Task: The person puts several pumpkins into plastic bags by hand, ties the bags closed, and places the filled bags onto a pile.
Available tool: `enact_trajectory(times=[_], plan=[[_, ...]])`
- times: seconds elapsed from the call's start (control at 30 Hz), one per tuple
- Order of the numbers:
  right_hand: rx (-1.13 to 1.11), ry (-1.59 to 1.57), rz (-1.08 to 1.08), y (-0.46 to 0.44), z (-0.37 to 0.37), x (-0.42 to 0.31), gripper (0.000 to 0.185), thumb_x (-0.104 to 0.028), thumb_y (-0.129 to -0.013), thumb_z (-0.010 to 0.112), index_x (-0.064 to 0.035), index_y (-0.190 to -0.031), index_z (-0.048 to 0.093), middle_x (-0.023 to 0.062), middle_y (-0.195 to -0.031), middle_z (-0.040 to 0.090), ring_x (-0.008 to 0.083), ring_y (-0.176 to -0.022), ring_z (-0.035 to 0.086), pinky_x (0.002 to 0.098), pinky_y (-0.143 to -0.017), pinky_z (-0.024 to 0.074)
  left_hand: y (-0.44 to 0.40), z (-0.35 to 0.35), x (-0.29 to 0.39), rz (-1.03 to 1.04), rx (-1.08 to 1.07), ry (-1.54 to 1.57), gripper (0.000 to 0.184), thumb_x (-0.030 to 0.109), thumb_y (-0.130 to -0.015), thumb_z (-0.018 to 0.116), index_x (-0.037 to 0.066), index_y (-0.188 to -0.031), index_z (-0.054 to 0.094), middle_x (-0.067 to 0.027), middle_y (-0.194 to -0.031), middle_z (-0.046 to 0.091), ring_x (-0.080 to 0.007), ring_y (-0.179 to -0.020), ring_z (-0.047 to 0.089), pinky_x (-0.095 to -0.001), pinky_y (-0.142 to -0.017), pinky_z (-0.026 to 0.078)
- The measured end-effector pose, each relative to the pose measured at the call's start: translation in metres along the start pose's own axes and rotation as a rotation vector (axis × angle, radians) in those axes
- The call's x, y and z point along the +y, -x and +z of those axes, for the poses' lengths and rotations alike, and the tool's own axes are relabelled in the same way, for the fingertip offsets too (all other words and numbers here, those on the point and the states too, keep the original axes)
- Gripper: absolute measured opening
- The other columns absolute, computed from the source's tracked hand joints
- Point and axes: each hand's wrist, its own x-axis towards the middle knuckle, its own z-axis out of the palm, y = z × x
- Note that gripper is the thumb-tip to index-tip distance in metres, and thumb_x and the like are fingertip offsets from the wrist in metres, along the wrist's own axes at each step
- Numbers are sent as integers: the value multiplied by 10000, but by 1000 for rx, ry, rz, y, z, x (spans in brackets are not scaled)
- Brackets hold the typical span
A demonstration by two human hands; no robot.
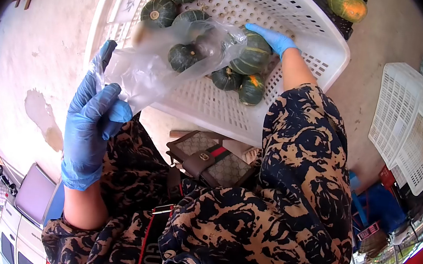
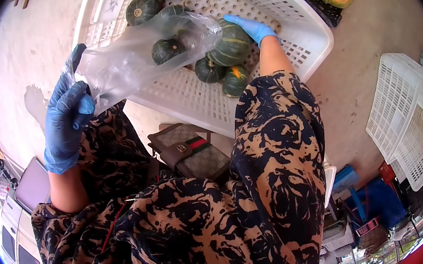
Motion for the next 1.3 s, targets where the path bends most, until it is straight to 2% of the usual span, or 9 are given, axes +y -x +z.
enact_trajectory(times=[0.33,0.43,0.63,0.7,0.8,0.9,0.97,1.1,1.3], plan=[[-179,19,20,-60,29,-15,546,-501,-750,573,-95,-1115,579,76,-1075,603,183,-951,568,316,-882,422,-1,10,7,-29,50,-65,514,97,-852,413,17,-1342,283,82,-555,343,-3,-431,242,-136,-398,175],[-511,-504,128,-68,31,-9,474,-459,-808,542,-92,-1106,572,79,-1053,610,165,-960,562,339,-912,415,-1,2,6,-49,81,-36,520,99,-839,455,26,-1332,307,70,-577,401,1,-444,300,-133,-400,209],[-209,-535,59,-19,36,4,527,-424,-781,598,-66,-1162,540,124,-1118,574,203,-934,586,367,-835,465,-4,1,9,-61,53,119,547,75,-830,496,26,-1338,299,22,-778,496,-14,-573,434,-133,-516,357],[-534,-731,187,-17,43,5,527,-436,-817,534,-57,-1183,526,116,-1145,561,194,-965,568,351,-879,434,-5,-5,9,-82,-49,132,580,76,-824,496,0,-1348,258,-49,-1061,526,-56,-744,517,-202,-695,457],[-800,-484,-26,-65,73,21,515,-444,-854,453,-51,-1177,535,103,-1181,541,180,-1008,540,322,-928,387,-4,-10,5,-30,-58,101,589,77,-821,503,-9,-1347,252,-57,-1074,524,-60,-711,520,-191,-666,454],[-812,-344,-173,-72,89,29,525,-450,-880,386,-45,-1179,533,101,-1206,523,171,-1046,511,291,-958,344,-11,-17,-9,21,-58,202,555,43,-802,506,-7,-1322,319,-18,-981,566,-11,-552,417,-129,-496,353],[-631,-709,102,-56,92,37,529,-450,-882,380,-37,-1178,527,108,-1177,541,189,-1013,538,317,-902,402,-9,-19,0,-8,-65,118,546,55,-796,485,-10,-1315,331,-9,-986,567,-6,-556,419,-131,-496,347],[-587,-825,88,-8,72,38,540,-465,-880,374,-36,-1174,523,118,-1159,548,206,-998,549,334,-886,419,-7,-28,0,-9,4,83,503,58,-808,462,50,-1305,381,54,-611,471,-14,-492,416,-144,-427,292],[-592,-1005,27,75,56,11,558,-486,-877,365,-36,-1169,518,133,-1132,559,231,-975,564,358,-861,445,-2,-42,-3,-4,-56,1,492,41,-795,446,41,-1286,404,63,-539,368,-21,-411,292,-155,-379,218]])
